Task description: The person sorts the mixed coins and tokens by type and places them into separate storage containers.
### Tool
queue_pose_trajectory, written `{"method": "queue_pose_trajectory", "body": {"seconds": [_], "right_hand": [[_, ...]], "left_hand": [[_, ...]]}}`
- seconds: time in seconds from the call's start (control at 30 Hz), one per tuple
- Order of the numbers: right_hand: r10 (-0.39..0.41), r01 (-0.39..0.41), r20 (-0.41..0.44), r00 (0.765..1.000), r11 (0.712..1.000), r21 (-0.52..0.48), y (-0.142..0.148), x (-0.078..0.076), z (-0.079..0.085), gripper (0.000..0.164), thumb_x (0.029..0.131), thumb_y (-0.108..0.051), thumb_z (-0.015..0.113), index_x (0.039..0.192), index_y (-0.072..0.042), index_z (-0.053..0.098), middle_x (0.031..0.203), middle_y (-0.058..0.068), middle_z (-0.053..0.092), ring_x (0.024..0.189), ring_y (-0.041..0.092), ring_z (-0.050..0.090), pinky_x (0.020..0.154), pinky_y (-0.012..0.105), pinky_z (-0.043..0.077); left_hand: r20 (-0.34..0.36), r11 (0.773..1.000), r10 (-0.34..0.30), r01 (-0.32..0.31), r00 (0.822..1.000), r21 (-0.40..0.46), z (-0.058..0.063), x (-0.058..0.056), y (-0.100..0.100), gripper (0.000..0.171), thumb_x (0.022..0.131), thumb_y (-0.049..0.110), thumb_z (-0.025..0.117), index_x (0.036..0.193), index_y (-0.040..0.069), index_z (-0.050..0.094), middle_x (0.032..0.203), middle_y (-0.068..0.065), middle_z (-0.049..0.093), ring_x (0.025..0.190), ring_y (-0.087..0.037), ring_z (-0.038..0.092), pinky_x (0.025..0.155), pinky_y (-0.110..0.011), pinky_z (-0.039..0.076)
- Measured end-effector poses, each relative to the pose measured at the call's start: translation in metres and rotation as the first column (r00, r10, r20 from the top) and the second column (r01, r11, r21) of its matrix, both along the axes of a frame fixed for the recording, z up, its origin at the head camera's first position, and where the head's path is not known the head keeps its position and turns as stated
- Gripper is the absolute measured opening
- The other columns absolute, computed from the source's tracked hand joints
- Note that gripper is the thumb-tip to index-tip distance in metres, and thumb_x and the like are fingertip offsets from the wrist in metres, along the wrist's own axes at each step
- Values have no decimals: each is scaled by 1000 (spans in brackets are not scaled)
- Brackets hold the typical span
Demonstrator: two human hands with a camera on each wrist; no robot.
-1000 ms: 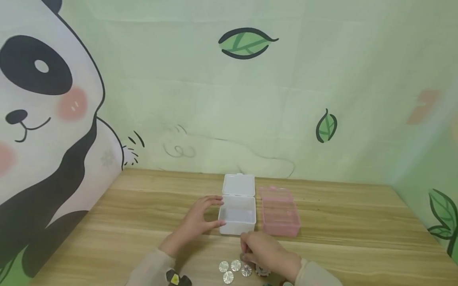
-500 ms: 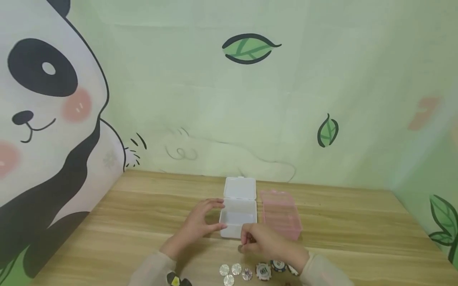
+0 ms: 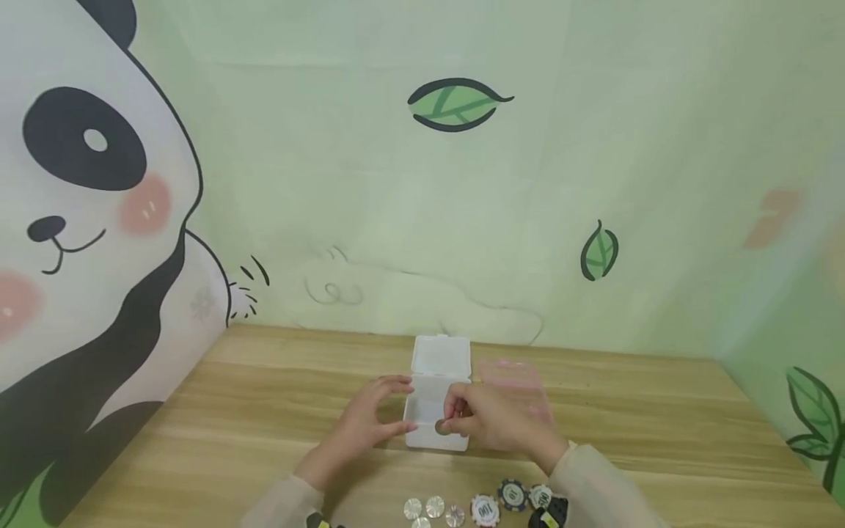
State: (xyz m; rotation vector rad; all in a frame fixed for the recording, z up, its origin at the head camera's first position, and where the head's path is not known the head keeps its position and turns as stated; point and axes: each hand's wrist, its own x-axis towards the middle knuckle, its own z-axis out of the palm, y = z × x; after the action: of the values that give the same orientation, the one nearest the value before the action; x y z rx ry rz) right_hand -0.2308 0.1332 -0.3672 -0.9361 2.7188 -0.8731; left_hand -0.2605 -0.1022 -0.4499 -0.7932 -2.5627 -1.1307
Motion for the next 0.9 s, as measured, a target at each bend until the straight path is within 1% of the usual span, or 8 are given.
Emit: {"method": "queue_pose_trajectory", "body": {"seconds": [0.03,0.13,0.27,0.4,0.57,0.67,0.8,0.9], "right_hand": [[-20,20,-12,1000,1000,22,-1,-1,1,16,87,-29,69,81,-20,58,71,-9,59,64,1,50,57,18,45],[-38,37,27,999,999,15,-4,-6,2,15,89,-28,67,82,-19,58,74,-6,61,66,3,52,58,18,45],[-16,17,63,998,1000,-22,-9,-15,2,13,89,-24,67,84,-15,58,77,-3,63,67,4,53,59,19,47],[1,2,80,997,999,-36,-14,-22,2,14,89,-22,67,85,-13,58,77,-2,62,67,5,53,60,19,48],[9,1,125,992,997,-79,-23,-31,-3,13,87,-15,68,86,-7,58,77,1,63,67,9,56,59,20,49],[1,7,120,993,997,-71,-28,-36,-7,12,86,-12,69,85,-5,58,75,0,61,64,7,54,56,18,47],[6,-1,87,996,999,-50,-34,-41,-12,12,85,-8,70,82,-5,58,70,0,59,58,4,51,54,17,45],[14,-11,72,997,999,-42,-37,-43,-16,12,84,-6,70,81,-4,58,68,0,59,55,4,50,52,17,44]], "left_hand": [[-2,1000,1,-1,1000,1,0,0,-1,52,75,33,79,119,11,62,136,-7,58,128,-29,51,110,-53,37],[-8,1000,6,-6,1000,-1,-3,-1,-2,52,75,34,79,119,12,62,135,-5,58,128,-28,51,110,-52,37],[-14,1000,0,0,1000,8,-4,-2,-3,51,75,34,79,118,12,62,135,-5,58,128,-28,51,110,-53,37],[-13,1000,-12,12,1000,13,-3,-1,-3,52,75,35,79,118,12,62,135,-6,58,128,-28,51,110,-54,35],[-16,1000,-5,5,1000,-4,-3,0,-3,52,75,35,79,118,12,62,135,-5,58,127,-28,51,110,-54,36],[-6,1000,-7,7,1000,-6,-4,0,-3,51,76,35,79,119,12,62,136,-5,58,128,-28,50,110,-54,35],[13,1000,-11,11,1000,2,-4,0,-2,51,76,35,78,120,13,61,137,-4,57,130,-28,49,111,-56,34],[7,1000,-14,14,1000,11,-4,0,-3,52,76,34,79,120,12,61,137,-5,57,129,-28,50,110,-57,35]]}}
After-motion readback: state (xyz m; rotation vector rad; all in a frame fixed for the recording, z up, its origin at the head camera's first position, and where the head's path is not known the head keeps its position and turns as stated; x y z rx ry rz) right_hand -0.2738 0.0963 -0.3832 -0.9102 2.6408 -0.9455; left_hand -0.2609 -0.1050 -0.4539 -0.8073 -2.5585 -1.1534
